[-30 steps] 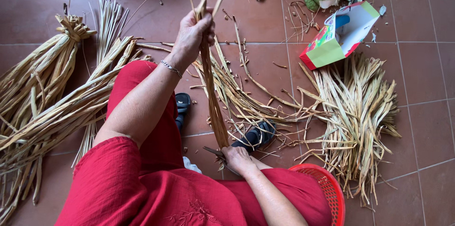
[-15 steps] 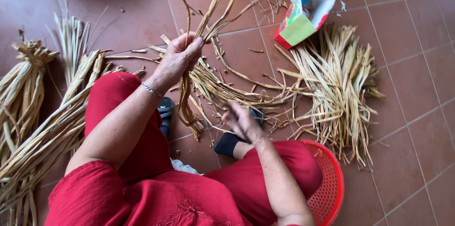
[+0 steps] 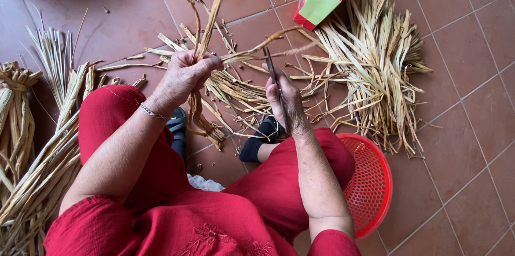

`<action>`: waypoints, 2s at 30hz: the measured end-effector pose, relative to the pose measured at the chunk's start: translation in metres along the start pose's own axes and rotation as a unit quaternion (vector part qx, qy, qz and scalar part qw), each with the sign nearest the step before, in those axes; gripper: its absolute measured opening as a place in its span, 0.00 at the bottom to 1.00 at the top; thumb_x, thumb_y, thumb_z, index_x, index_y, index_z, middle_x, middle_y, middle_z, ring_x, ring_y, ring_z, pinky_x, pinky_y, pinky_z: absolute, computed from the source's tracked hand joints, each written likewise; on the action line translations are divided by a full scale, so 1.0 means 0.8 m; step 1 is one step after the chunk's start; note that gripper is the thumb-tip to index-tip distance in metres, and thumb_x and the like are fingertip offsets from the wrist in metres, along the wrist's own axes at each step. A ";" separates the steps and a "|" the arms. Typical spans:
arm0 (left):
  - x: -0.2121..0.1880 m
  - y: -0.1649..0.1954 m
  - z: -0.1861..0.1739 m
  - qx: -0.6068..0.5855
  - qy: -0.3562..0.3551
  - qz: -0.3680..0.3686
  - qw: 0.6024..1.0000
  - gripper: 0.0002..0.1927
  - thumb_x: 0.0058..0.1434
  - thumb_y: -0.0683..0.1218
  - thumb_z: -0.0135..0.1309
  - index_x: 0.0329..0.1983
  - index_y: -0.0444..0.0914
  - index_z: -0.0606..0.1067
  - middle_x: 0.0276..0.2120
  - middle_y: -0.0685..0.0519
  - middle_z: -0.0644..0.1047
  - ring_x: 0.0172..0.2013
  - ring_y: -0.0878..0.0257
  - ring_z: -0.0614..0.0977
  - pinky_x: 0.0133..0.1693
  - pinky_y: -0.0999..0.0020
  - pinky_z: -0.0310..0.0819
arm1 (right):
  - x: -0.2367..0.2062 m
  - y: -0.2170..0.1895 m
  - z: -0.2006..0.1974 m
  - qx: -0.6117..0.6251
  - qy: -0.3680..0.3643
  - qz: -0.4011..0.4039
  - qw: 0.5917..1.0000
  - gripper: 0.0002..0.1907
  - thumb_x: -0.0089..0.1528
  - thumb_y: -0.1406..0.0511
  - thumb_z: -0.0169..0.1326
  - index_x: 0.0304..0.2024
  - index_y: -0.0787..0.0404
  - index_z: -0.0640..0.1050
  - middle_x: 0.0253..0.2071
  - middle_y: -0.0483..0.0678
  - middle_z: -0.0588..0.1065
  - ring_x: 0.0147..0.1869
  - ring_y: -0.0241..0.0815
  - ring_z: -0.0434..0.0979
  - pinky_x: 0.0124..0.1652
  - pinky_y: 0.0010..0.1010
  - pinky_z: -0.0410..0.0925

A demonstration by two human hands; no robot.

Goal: The person sits on a low stool and uses shears to trim the ends of dried plant stalks. They repeatedly pick up stalks, cut the ends, and place the trimmed pieces aside on the tiled floor.

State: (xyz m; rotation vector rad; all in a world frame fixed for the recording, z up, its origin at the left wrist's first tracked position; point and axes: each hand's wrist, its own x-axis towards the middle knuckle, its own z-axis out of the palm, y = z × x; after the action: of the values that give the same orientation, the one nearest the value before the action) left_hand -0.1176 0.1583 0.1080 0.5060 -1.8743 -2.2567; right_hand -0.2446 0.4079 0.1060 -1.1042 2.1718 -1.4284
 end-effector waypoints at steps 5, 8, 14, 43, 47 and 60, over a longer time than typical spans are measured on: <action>0.002 -0.005 -0.001 -0.025 0.000 -0.025 0.999 0.09 0.64 0.47 0.58 0.36 0.36 0.81 0.16 0.64 0.65 0.16 0.75 0.62 0.20 0.76 0.53 | -0.006 -0.008 -0.004 -0.029 -0.016 0.003 0.999 0.39 0.71 0.39 0.36 0.67 0.61 0.70 0.33 0.42 0.68 0.37 0.31 0.70 0.39 0.25 0.67; 0.005 -0.007 -0.002 -0.035 -0.005 -0.032 0.999 0.09 0.64 0.47 0.58 0.35 0.36 0.80 0.15 0.63 0.65 0.15 0.75 0.62 0.19 0.76 0.53 | -0.010 -0.009 -0.002 -0.069 0.006 -0.045 0.997 0.35 0.74 0.42 0.33 0.62 0.61 0.73 0.28 0.43 0.68 0.33 0.34 0.72 0.37 0.28 0.66; 0.007 -0.011 -0.006 -0.042 -0.008 -0.040 0.998 0.08 0.63 0.46 0.59 0.34 0.37 0.81 0.15 0.63 0.66 0.15 0.75 0.63 0.19 0.76 0.53 | -0.014 -0.001 0.009 -0.095 0.069 -0.067 0.991 0.26 0.78 0.49 0.36 0.52 0.61 0.77 0.23 0.42 0.68 0.26 0.36 0.72 0.30 0.33 0.64; -0.003 -0.048 0.004 0.374 0.006 0.085 0.924 0.15 0.64 0.51 0.60 0.47 0.36 0.77 0.22 0.47 0.78 0.24 0.65 0.78 0.31 0.63 0.74 | -0.027 -0.005 -0.063 0.063 0.195 -0.008 0.979 0.36 0.74 0.40 0.34 0.56 0.64 0.75 0.25 0.37 0.63 0.26 0.26 0.59 0.27 0.20 0.55; 0.005 -0.053 0.005 0.304 0.010 0.113 0.946 0.19 0.69 0.51 0.54 0.54 0.36 0.65 0.30 0.47 0.80 0.31 0.64 0.81 0.36 0.62 0.74 | -0.026 -0.002 -0.062 0.113 0.205 -0.004 0.972 0.33 0.75 0.43 0.36 0.53 0.65 0.76 0.25 0.37 0.64 0.25 0.25 0.59 0.25 0.20 0.54; 0.010 -0.066 0.016 0.262 0.069 0.245 0.931 0.06 0.72 0.43 0.53 0.48 0.38 0.70 0.27 0.51 0.77 0.27 0.64 0.78 0.31 0.68 0.74 | -0.005 -0.003 0.011 -0.123 0.006 -0.147 0.981 0.36 0.74 0.41 0.39 0.59 0.65 0.74 0.39 0.50 0.78 0.35 0.42 0.80 0.33 0.35 0.72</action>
State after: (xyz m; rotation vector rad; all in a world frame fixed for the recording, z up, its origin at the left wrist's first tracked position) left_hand -0.1248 0.1782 0.0575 0.2113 -2.2144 -1.3739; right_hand -0.2357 0.4049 0.1034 -1.5644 2.3148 -1.3025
